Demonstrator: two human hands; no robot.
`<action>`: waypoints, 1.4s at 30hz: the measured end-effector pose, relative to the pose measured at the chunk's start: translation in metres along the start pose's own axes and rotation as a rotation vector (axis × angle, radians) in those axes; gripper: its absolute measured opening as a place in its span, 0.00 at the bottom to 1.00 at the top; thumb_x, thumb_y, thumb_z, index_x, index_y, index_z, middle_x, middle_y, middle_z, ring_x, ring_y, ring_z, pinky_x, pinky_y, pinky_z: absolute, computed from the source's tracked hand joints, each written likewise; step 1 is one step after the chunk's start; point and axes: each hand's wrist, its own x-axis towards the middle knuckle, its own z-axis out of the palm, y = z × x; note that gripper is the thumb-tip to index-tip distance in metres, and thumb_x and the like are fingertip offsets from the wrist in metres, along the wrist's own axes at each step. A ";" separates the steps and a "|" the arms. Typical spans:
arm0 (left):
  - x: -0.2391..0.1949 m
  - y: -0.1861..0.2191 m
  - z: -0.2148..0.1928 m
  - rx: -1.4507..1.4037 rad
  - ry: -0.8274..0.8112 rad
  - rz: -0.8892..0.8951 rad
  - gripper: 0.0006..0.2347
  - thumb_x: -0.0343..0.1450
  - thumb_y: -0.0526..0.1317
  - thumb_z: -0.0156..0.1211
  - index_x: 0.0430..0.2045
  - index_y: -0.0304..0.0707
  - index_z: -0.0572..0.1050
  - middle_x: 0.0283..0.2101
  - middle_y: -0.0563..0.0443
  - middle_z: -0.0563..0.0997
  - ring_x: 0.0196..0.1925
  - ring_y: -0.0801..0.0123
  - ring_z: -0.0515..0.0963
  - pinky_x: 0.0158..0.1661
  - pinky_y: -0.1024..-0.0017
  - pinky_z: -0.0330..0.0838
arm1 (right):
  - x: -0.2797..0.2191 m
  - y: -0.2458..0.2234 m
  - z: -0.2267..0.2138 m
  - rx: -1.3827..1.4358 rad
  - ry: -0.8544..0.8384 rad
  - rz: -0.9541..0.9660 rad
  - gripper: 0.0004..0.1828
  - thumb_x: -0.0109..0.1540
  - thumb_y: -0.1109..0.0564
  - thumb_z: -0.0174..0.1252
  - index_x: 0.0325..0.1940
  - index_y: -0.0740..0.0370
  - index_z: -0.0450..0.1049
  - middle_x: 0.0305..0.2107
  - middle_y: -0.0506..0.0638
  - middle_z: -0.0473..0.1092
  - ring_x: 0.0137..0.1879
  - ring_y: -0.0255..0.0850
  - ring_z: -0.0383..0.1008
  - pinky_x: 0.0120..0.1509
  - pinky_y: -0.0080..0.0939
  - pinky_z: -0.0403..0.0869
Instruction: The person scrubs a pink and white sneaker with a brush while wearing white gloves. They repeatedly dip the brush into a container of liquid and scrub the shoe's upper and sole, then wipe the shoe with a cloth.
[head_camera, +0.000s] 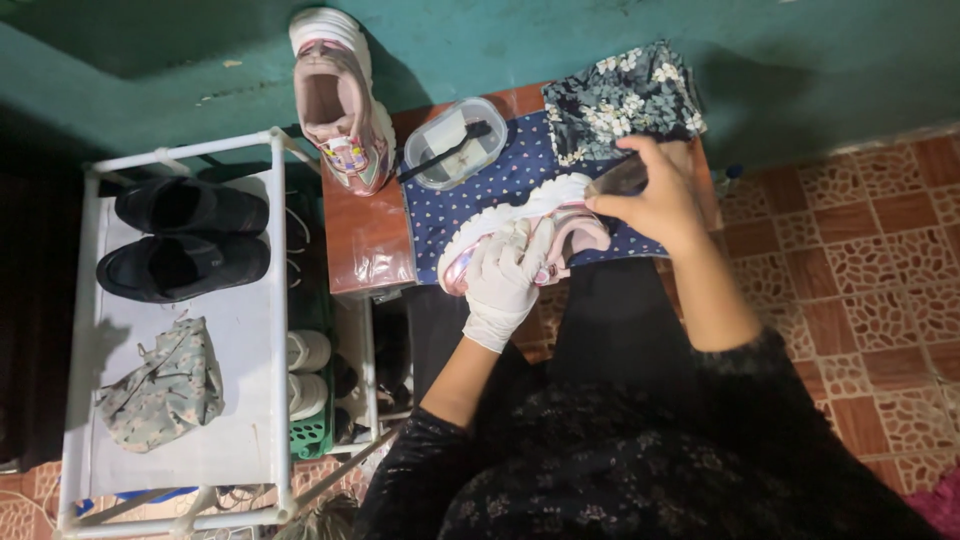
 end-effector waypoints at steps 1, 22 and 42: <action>0.002 -0.002 0.001 0.004 -0.002 -0.003 0.16 0.76 0.40 0.44 0.55 0.60 0.77 0.47 0.50 0.77 0.48 0.59 0.80 0.52 0.60 0.77 | 0.001 0.001 0.005 0.000 -0.005 -0.002 0.47 0.44 0.45 0.75 0.66 0.40 0.67 0.57 0.57 0.63 0.66 0.52 0.65 0.69 0.51 0.62; 0.006 -0.003 0.003 -0.017 0.018 -0.008 0.17 0.78 0.42 0.40 0.56 0.60 0.76 0.47 0.50 0.77 0.47 0.59 0.80 0.50 0.61 0.77 | 0.007 0.028 0.019 0.093 0.020 -0.202 0.50 0.41 0.49 0.78 0.67 0.42 0.67 0.53 0.59 0.63 0.65 0.57 0.64 0.70 0.51 0.61; 0.010 -0.001 0.003 0.013 0.048 0.001 0.21 0.80 0.47 0.29 0.53 0.61 0.78 0.44 0.52 0.76 0.43 0.63 0.78 0.48 0.63 0.80 | 0.029 0.050 0.030 -0.025 0.159 -0.140 0.46 0.47 0.43 0.78 0.67 0.45 0.67 0.51 0.57 0.63 0.60 0.54 0.67 0.66 0.51 0.64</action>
